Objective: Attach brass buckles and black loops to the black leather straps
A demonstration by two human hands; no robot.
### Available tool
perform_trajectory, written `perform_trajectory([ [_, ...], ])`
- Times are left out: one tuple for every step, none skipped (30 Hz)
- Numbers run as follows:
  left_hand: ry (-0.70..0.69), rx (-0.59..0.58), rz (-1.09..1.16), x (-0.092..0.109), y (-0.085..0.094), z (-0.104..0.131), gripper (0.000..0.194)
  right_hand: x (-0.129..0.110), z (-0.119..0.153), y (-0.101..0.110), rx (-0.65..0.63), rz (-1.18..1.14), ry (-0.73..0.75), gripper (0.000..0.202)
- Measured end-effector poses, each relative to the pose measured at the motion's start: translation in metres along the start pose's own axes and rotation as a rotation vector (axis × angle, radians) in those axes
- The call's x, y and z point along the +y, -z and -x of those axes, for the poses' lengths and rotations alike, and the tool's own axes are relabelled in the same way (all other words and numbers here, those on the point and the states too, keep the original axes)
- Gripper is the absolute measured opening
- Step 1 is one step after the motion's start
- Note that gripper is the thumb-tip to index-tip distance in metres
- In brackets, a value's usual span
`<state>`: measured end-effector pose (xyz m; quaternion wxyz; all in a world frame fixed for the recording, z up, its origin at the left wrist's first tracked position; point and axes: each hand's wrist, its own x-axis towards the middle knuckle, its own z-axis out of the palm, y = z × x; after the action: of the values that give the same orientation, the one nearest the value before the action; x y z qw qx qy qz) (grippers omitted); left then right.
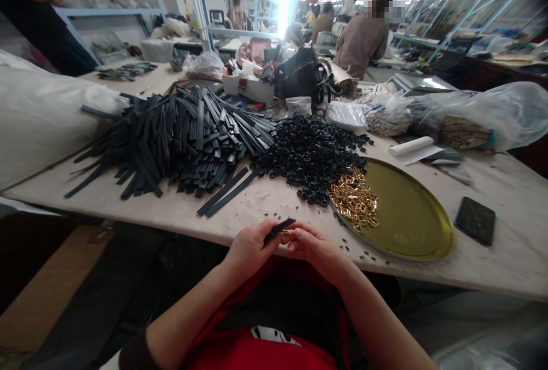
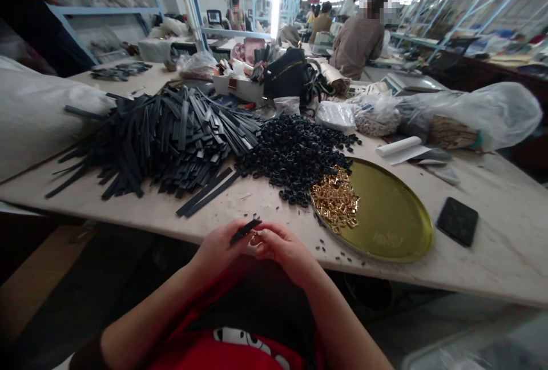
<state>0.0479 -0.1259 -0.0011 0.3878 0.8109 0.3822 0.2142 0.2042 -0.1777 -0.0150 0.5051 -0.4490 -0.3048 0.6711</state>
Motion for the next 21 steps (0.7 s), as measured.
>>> perform_trajectory([
  [0.001, -0.009, 0.001, -0.002, 0.001, -0.001, 0.022, 0.001, -0.002, 0.002, -0.017, -0.106, -0.058, 0.021],
  [0.004, -0.019, -0.003, -0.005, 0.001, -0.002, 0.022, 0.002, -0.005, 0.003, -0.014, -0.196, -0.096, 0.018],
  [0.009, -0.027, -0.007, -0.007, 0.001, -0.003, 0.021, 0.005, -0.008, 0.004, -0.004, -0.273, -0.121, 0.016],
  [0.015, -0.033, -0.011, -0.009, 0.000, -0.004, 0.021, 0.008, -0.011, 0.005, 0.001, -0.339, -0.146, 0.016],
  [0.018, -0.043, -0.012, -0.011, 0.000, -0.005, 0.021, 0.011, -0.013, 0.005, -0.003, -0.398, -0.174, 0.017],
  [0.019, -0.057, -0.011, -0.013, 0.000, -0.006, 0.020, 0.014, -0.016, 0.006, -0.015, -0.449, -0.202, 0.017],
  [0.015, -0.076, -0.005, -0.014, 0.001, -0.007, 0.019, 0.017, -0.017, 0.006, -0.027, -0.489, -0.224, 0.018],
  [0.008, -0.102, 0.006, -0.015, 0.002, -0.009, 0.018, 0.019, -0.018, 0.006, -0.035, -0.517, -0.242, 0.018],
  [0.001, -0.134, 0.023, -0.015, 0.004, -0.011, 0.018, 0.020, -0.019, 0.007, -0.040, -0.537, -0.258, 0.018],
  [-0.005, -0.167, 0.046, -0.015, 0.006, -0.013, 0.017, 0.021, -0.019, 0.008, -0.047, -0.550, -0.270, 0.019],
  [-0.009, -0.199, 0.076, -0.015, 0.007, -0.015, 0.017, 0.022, -0.020, 0.008, -0.058, -0.564, -0.277, 0.020],
  [-0.006, -0.228, 0.112, -0.014, 0.009, -0.017, 0.017, 0.022, -0.020, 0.008, -0.076, -0.579, -0.281, 0.021],
  [0.007, -0.249, 0.150, -0.013, 0.010, -0.018, 0.017, 0.021, -0.019, 0.008, -0.099, -0.595, -0.286, 0.023],
  [0.029, -0.257, 0.184, -0.013, 0.011, -0.019, 0.019, 0.020, -0.019, 0.008, -0.121, -0.608, -0.290, 0.025],
  [0.054, -0.252, 0.215, -0.012, 0.012, -0.020, 0.021, 0.019, -0.019, 0.008, -0.133, -0.616, -0.293, 0.027],
  [0.080, -0.236, 0.243, -0.012, 0.012, -0.020, 0.023, 0.017, -0.020, 0.007, -0.128, -0.618, -0.295, 0.029],
  [0.112, -0.208, 0.267, -0.013, 0.012, -0.020, 0.026, 0.016, -0.020, 0.006, -0.104, -0.616, -0.294, 0.030],
  [0.149, -0.174, 0.287, -0.014, 0.012, -0.018, 0.029, 0.016, -0.021, 0.006, -0.061, -0.614, -0.286, 0.031],
  [0.192, -0.139, 0.301, -0.015, 0.012, -0.016, 0.031, 0.015, -0.023, 0.005, -0.003, -0.618, -0.272, 0.031],
  [0.240, -0.113, 0.306, -0.017, 0.011, -0.014, 0.033, 0.015, -0.024, 0.004, 0.060, -0.627, -0.252, 0.031],
  [0.289, -0.099, 0.301, -0.018, 0.011, -0.011, 0.034, 0.015, -0.026, 0.002, 0.120, -0.641, -0.233, 0.032],
])
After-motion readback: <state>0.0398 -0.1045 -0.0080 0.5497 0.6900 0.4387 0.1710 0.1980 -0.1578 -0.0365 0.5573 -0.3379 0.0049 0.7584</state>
